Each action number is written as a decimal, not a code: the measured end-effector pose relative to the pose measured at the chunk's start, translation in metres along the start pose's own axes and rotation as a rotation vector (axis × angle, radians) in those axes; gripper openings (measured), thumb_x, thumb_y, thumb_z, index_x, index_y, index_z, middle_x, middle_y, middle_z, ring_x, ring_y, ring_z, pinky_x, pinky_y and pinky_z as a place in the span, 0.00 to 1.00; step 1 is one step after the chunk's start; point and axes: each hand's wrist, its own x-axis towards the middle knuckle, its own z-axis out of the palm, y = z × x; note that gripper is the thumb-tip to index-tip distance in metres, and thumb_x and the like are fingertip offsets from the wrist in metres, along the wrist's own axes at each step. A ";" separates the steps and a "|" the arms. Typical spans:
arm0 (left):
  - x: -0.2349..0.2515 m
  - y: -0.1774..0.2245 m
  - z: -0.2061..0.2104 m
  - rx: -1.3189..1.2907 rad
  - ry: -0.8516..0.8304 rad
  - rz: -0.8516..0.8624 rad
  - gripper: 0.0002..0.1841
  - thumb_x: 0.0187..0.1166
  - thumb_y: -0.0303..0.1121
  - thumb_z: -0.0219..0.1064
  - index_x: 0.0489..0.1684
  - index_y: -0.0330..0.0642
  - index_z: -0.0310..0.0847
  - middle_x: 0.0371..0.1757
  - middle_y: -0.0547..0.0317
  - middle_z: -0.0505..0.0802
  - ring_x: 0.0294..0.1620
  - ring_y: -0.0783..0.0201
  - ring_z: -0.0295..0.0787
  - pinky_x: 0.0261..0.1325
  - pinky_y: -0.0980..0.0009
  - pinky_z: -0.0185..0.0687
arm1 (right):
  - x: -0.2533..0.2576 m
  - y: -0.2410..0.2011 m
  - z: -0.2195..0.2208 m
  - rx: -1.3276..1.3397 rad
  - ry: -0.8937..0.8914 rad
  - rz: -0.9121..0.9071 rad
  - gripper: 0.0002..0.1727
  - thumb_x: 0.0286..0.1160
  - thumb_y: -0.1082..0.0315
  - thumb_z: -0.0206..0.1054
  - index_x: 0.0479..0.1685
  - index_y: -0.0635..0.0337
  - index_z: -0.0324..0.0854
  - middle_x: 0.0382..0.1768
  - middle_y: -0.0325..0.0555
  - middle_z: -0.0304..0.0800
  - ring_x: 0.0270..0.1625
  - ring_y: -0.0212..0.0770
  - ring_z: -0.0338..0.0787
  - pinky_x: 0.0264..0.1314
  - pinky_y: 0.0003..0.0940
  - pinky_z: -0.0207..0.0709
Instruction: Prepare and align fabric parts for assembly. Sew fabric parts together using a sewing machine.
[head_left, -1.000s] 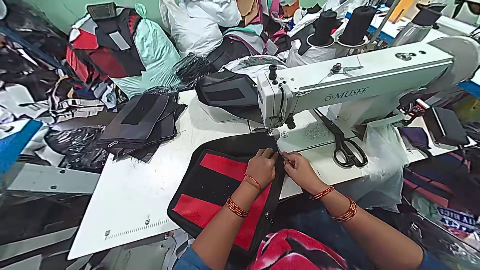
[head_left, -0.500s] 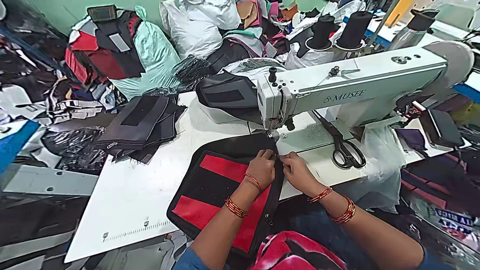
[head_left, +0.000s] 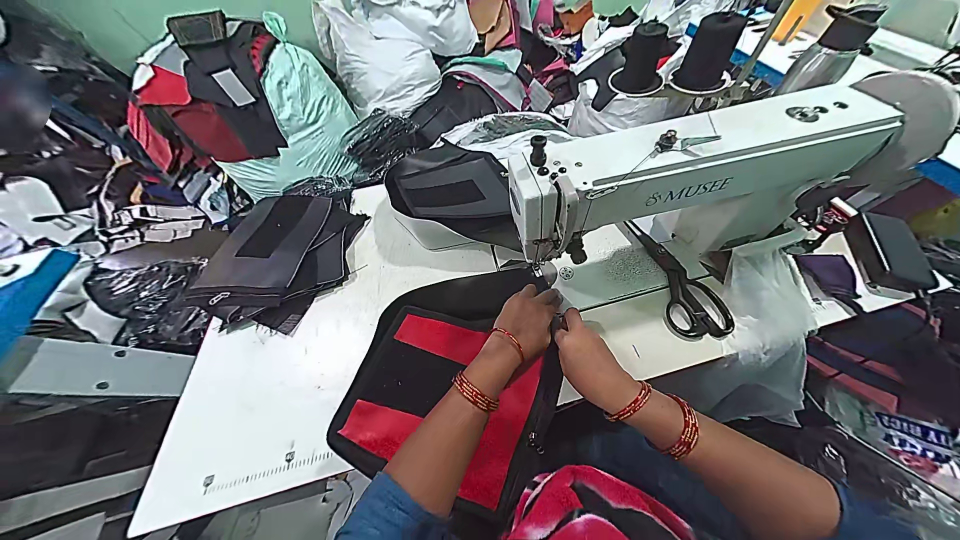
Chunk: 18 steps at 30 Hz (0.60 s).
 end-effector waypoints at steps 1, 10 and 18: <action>0.000 -0.001 0.000 0.001 -0.011 0.010 0.27 0.82 0.27 0.57 0.83 0.40 0.74 0.85 0.54 0.78 0.77 0.44 0.77 0.73 0.51 0.73 | 0.000 0.000 0.000 0.000 0.005 0.000 0.17 0.82 0.82 0.50 0.60 0.79 0.81 0.77 0.74 0.68 0.58 0.60 0.90 0.59 0.44 0.85; -0.018 -0.021 0.043 -0.146 0.548 0.199 0.20 0.71 0.23 0.58 0.59 0.34 0.92 0.64 0.49 0.94 0.67 0.44 0.89 0.73 0.54 0.80 | 0.001 0.003 0.005 0.019 0.062 -0.015 0.18 0.82 0.82 0.51 0.62 0.77 0.82 0.69 0.72 0.74 0.54 0.57 0.91 0.55 0.41 0.86; -0.013 -0.022 0.034 -0.263 0.395 0.087 0.23 0.75 0.22 0.56 0.67 0.32 0.86 0.74 0.46 0.89 0.82 0.46 0.77 0.88 0.57 0.63 | 0.015 0.003 0.000 -0.015 0.037 -0.017 0.20 0.83 0.81 0.50 0.69 0.77 0.78 0.66 0.70 0.75 0.55 0.55 0.90 0.57 0.38 0.84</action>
